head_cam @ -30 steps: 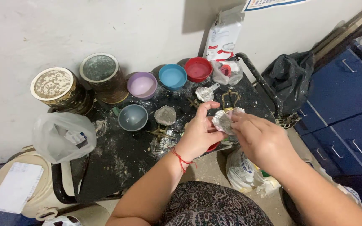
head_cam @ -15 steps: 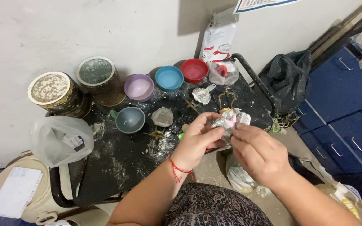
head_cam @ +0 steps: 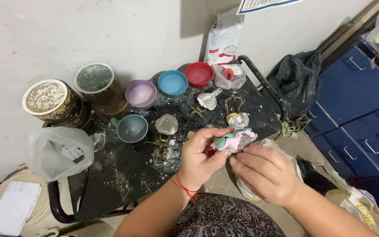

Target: The person mixes a white powder in a red bowl using a green spatula. They then apply the mixture to a pink flower-shaped object and a silver-colored object, rubbing the substance onto their surfaces.

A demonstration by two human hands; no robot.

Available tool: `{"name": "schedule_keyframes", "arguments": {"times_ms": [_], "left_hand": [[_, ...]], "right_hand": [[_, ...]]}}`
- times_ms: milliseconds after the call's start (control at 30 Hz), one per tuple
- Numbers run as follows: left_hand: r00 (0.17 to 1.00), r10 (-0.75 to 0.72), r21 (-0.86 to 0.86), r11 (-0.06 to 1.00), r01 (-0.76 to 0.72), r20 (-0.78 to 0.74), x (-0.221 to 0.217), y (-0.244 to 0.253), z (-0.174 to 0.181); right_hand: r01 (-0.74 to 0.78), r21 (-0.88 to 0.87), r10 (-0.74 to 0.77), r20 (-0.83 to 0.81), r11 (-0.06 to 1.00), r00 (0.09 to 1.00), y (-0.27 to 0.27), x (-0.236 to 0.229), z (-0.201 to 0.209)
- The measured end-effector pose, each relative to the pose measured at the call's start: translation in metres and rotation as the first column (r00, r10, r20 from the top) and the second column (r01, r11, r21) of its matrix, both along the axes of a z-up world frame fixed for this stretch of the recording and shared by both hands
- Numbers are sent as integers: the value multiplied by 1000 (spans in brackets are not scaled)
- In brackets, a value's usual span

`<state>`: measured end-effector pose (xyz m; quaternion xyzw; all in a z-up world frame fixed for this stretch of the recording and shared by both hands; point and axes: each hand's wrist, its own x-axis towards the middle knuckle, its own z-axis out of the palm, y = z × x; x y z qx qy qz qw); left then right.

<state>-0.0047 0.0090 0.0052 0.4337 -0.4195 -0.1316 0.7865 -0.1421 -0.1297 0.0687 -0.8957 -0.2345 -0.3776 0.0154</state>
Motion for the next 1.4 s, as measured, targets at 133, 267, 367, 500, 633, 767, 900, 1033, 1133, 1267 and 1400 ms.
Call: {"name": "schedule_keyframes", "arguments": {"times_ms": [133, 267, 367, 500, 633, 767, 900, 1033, 1133, 1267, 1400], "left_hand": [[999, -7, -11, 1000, 7, 46, 2, 5, -3], [995, -72, 3, 997, 72, 72, 1, 12, 7], [989, -68, 13, 998, 67, 131, 4, 12, 13], [952, 162, -55, 987, -153, 261, 11, 4, 21], [948, 131, 3, 991, -137, 290, 13, 7, 20], [918, 103, 78, 987, -144, 383, 15, 15, 23], [881, 79, 143, 976, -163, 466, 16, 17, 23], [873, 92, 170, 966, -195, 480, 15, 18, 20], [878, 82, 166, 970, -179, 472, 15, 19, 21], [879, 111, 163, 964, -208, 464, 13, 19, 20], [905, 98, 211, 957, -201, 414, 12, 22, 24]], "right_hand": [[81, 329, -109, 67, 941, 992, -10, -4, -19], [217, 875, 130, -299, 433, 945, -8, 3, -11], [279, 934, 280, -335, 221, 900, -12, 2, -23], [168, 983, 189, -180, 79, 965, -3, 7, -35], [178, 979, 168, -192, 99, 967, -5, 5, -39], [178, 968, 208, -214, 177, 955, -16, -1, -45], [222, 960, 269, -262, 172, 927, -18, 0, -39], [259, 939, 234, -310, 227, 921, -20, 0, -39], [243, 929, 203, -304, 281, 931, -17, 0, -37], [245, 934, 215, -304, 259, 928, -15, 1, -34], [300, 944, 235, -326, 139, 916, -15, -1, -43]]}}
